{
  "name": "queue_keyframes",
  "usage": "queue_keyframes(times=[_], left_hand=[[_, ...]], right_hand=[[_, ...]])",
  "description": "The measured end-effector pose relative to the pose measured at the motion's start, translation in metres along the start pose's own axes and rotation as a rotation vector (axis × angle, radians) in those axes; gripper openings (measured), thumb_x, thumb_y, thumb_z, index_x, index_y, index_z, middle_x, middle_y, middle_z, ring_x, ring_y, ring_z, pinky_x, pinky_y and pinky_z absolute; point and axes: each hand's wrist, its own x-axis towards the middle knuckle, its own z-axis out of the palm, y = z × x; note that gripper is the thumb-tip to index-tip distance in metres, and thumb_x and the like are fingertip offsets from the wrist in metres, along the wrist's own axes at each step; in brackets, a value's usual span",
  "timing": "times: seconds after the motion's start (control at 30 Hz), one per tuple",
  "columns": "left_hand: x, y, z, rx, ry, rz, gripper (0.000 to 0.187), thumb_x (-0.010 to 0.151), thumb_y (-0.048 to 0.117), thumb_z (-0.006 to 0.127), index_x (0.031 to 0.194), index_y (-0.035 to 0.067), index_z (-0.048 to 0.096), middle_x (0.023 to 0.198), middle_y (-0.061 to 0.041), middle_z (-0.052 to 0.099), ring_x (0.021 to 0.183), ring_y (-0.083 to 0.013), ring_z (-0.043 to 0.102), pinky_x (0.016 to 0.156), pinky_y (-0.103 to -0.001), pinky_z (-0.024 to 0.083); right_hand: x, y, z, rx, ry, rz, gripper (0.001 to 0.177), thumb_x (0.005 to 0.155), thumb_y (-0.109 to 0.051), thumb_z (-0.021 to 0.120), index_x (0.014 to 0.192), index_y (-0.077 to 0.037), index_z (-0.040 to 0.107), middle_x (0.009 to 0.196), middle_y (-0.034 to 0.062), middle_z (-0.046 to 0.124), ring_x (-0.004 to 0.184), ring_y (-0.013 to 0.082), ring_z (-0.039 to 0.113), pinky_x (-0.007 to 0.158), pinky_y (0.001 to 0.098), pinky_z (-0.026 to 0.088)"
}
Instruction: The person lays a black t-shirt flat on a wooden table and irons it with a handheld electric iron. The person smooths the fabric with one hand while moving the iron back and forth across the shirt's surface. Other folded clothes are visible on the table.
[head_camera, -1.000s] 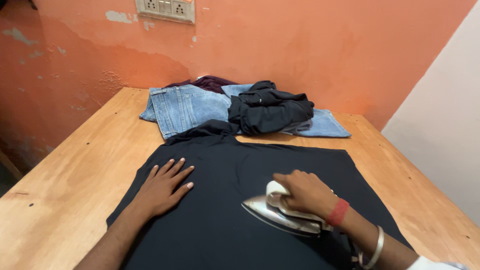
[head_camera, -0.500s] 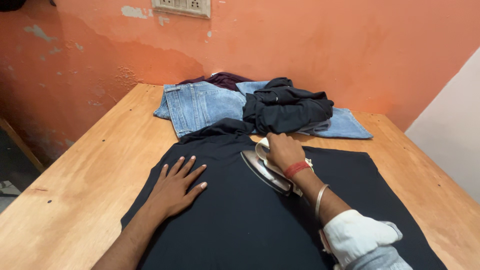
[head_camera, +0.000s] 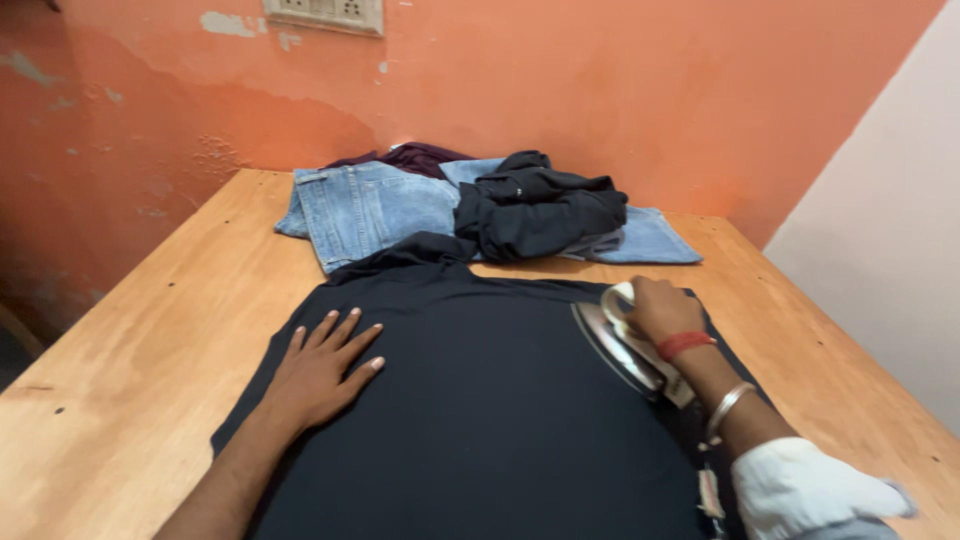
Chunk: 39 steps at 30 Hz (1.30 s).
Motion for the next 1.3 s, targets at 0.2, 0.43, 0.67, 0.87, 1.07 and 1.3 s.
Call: queue_keyframes(times=[0.2,0.43,0.67,0.87,1.07,1.3], left_hand=[[0.003,-0.001,0.003,0.034,-0.027,-0.018,0.065,0.096,0.065,0.038,0.155,0.038,0.037,0.168,0.001,0.02,0.156,-0.0246,0.012,0.124,-0.054,0.011],[0.003,-0.003,0.007,0.041,-0.01,-0.006,0.064,0.096,0.064,0.038,0.155,0.037,0.037,0.168,0.001,0.02,0.156,-0.0251,0.012,0.124,-0.053,0.012],[0.004,-0.002,0.006,0.05,-0.009,-0.01,0.067,0.095,0.062,0.041,0.159,0.039,0.038,0.168,0.002,0.021,0.156,-0.0254,0.014,0.123,-0.053,0.012],[0.005,-0.002,0.004,0.039,-0.03,0.005,0.068,0.096,0.061,0.042,0.159,0.038,0.038,0.167,0.0,0.02,0.155,-0.0273,0.013,0.123,-0.053,0.012],[0.003,0.001,0.0,0.008,-0.023,-0.002,0.067,0.096,0.061,0.042,0.159,0.037,0.039,0.167,0.0,0.02,0.155,-0.0269,0.013,0.123,-0.053,0.011],[0.002,-0.003,0.003,-0.007,-0.003,0.019,0.064,0.096,0.06,0.043,0.154,0.035,0.041,0.167,-0.002,0.023,0.155,-0.0277,0.016,0.123,-0.053,0.012]], right_hand=[[-0.041,0.062,-0.028,-0.035,-0.082,0.114,0.031,0.076,-0.017,0.073,0.106,-0.012,0.069,0.095,0.0164,0.077,0.092,0.0367,0.074,0.079,0.0492,0.057],[-0.058,0.069,-0.044,0.039,-0.107,0.095,0.024,0.075,-0.018,0.072,0.099,-0.014,0.072,0.09,0.0146,0.077,0.088,0.0352,0.074,0.077,0.0489,0.057],[-0.014,0.041,-0.02,0.055,-0.054,-0.047,0.028,0.077,-0.024,0.072,0.103,-0.013,0.072,0.092,0.0169,0.075,0.09,0.0376,0.073,0.079,0.0497,0.056],[0.033,-0.041,-0.004,0.131,0.043,-0.326,0.032,0.077,-0.027,0.073,0.106,-0.013,0.072,0.094,0.0198,0.074,0.091,0.04,0.071,0.08,0.0513,0.055],[0.058,-0.123,0.003,0.126,0.091,-0.378,0.024,0.082,-0.026,0.07,0.102,-0.013,0.073,0.094,0.0202,0.073,0.092,0.041,0.071,0.081,0.0527,0.055],[0.054,-0.122,0.0,0.151,0.024,-0.337,0.024,0.083,-0.023,0.068,0.103,-0.012,0.071,0.094,0.0199,0.074,0.093,0.0407,0.072,0.082,0.0521,0.056]])
